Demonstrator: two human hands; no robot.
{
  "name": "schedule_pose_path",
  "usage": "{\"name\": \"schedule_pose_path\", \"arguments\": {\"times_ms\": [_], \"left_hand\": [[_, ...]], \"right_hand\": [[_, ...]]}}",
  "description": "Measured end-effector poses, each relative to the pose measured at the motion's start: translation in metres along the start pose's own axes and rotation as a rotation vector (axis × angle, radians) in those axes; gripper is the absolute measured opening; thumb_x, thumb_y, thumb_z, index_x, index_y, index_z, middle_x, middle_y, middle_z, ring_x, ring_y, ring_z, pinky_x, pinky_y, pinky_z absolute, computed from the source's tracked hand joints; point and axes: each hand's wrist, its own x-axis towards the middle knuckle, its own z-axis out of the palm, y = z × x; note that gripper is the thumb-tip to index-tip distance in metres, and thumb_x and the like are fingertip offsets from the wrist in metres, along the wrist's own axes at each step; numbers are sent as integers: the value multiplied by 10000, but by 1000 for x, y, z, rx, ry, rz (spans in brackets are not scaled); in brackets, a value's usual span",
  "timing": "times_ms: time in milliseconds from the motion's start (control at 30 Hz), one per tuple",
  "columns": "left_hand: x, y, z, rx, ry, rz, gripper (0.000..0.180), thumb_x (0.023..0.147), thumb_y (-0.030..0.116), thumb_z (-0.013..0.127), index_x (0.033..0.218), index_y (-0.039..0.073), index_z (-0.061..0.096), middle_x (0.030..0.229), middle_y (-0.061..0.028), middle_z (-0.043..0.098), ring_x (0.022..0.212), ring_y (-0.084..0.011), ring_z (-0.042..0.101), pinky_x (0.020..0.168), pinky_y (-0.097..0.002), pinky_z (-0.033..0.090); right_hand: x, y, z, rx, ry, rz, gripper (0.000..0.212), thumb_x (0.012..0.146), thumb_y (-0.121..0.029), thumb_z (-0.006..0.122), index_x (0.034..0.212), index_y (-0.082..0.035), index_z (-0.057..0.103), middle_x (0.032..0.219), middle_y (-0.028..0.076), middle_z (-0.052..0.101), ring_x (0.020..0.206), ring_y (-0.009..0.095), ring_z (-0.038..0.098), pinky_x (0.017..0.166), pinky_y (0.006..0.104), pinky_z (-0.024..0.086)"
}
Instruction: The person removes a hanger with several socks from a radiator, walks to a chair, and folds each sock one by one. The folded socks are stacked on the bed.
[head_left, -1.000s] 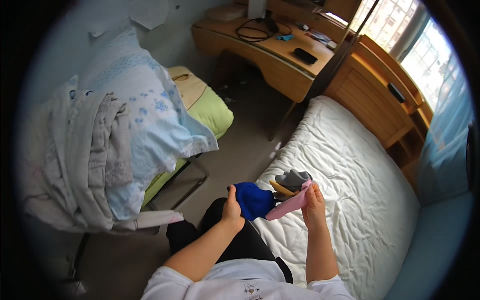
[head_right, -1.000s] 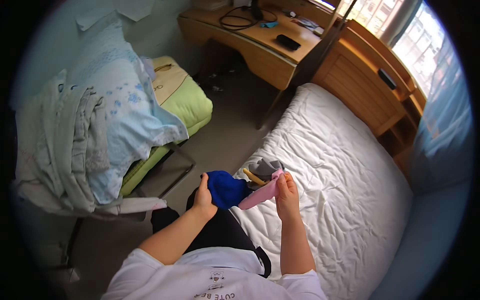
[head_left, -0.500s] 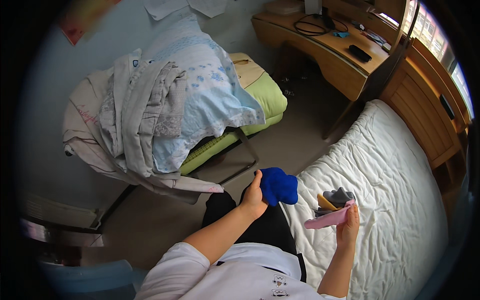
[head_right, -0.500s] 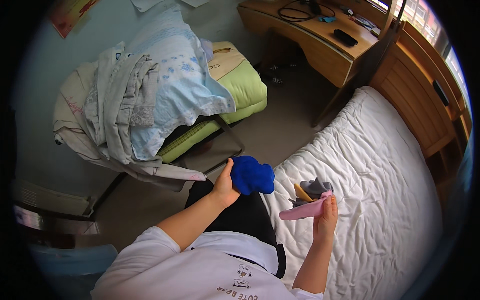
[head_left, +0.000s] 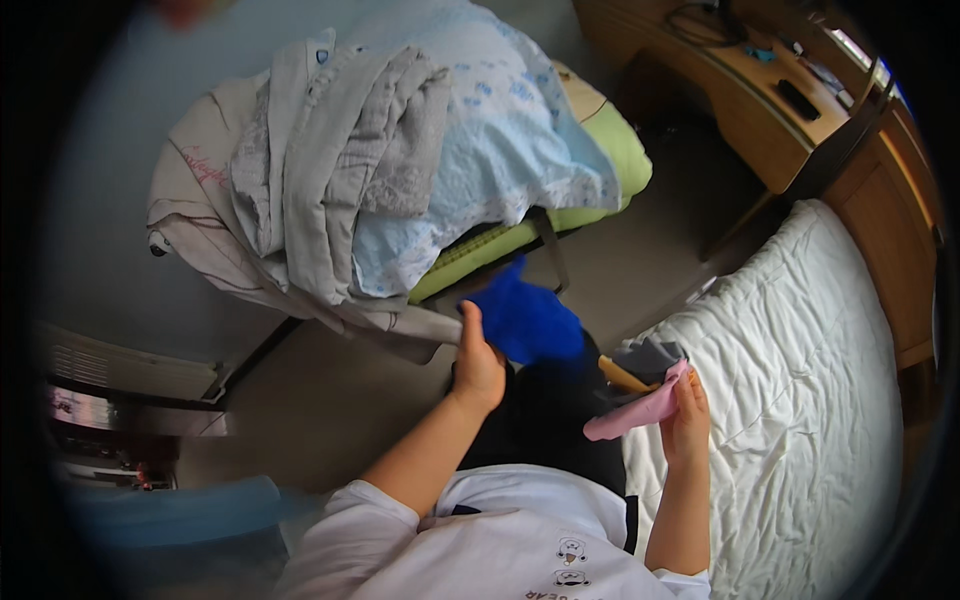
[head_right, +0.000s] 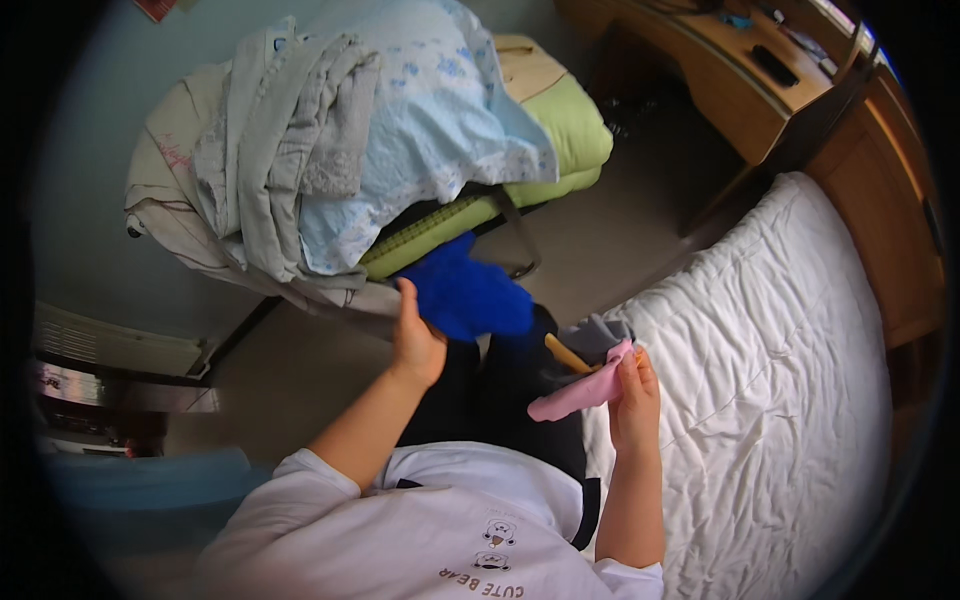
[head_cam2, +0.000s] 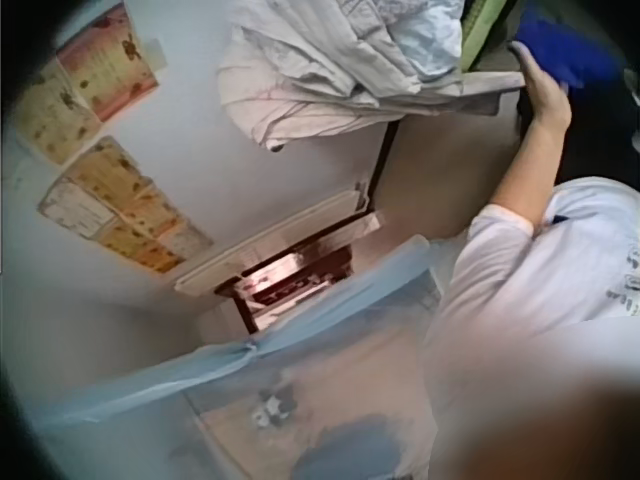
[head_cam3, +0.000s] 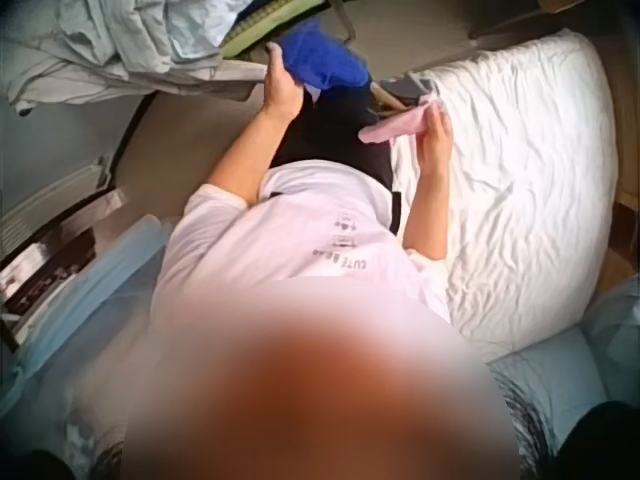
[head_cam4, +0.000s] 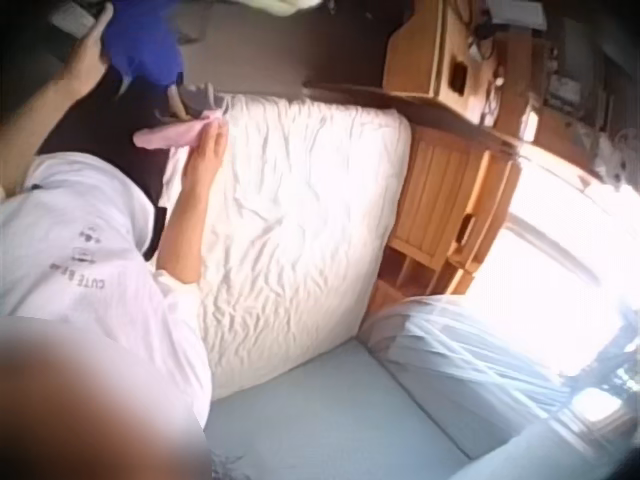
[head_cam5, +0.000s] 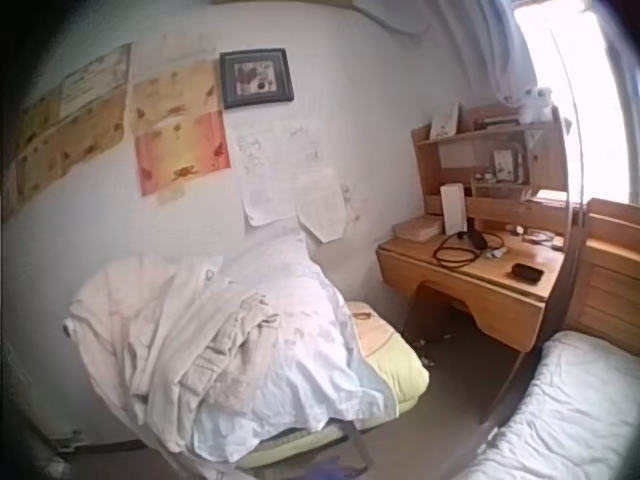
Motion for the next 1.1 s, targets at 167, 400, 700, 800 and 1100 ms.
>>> {"name": "schedule_pose_path", "arguments": {"times_ms": [167, 400, 700, 800, 1100], "left_hand": [[13, 40, -42, 237, 435, 295, 574, 890, 497, 352, 1240, 43, 370, 1217, -82, 445, 1118, -204, 424, 951, -323, 310], [92, 34, -107, 1181, 490, 649, 454, 907, 346, 360, 1101, -47, 477, 1096, -221, 527, 989, -338, 507, 850, -363, 384], [117, 20, -72, 1844, 311, 867, 383, 883, 342, 395, 1012, 16, 550, 991, -173, 587, 954, -332, 525, 853, -408, 367], [136, 5, -45, 1905, 151, 911, 334, 874, 325, 403, 1052, 77, 538, 1017, -128, 575, 988, -289, 507, 890, -415, 327], [174, -25, 13, 1945, -7, 1039, 310, 834, 346, 475, 1021, 109, 543, 1019, -85, 552, 979, -282, 499, 836, -439, 365]], "right_hand": [[6, 17, 7, 13, -1, 45, 175, 896, -207, 482, 1027, -94, 508, 899, -33, 535, 822, 65, 508, 752, 227, 408], [16, 16, 18, 7, -28, 92, 158, 903, -221, 470, 990, -100, 523, 883, -38, 535, 820, 60, 499, 747, 223, 401], [25, 20, 1, 44, 120, 79, 169, 899, -232, 476, 993, -98, 515, 895, -36, 530, 832, 61, 494, 762, 226, 394], [31, 20, -5, 25, 91, 79, 179, 894, -222, 486, 1016, -94, 516, 920, -31, 536, 860, 67, 497, 775, 230, 395], [27, 4, 13, 37, 208, -28, 129, 896, -214, 487, 951, -103, 525, 876, -27, 539, 793, 58, 508, 725, 212, 417]]}}
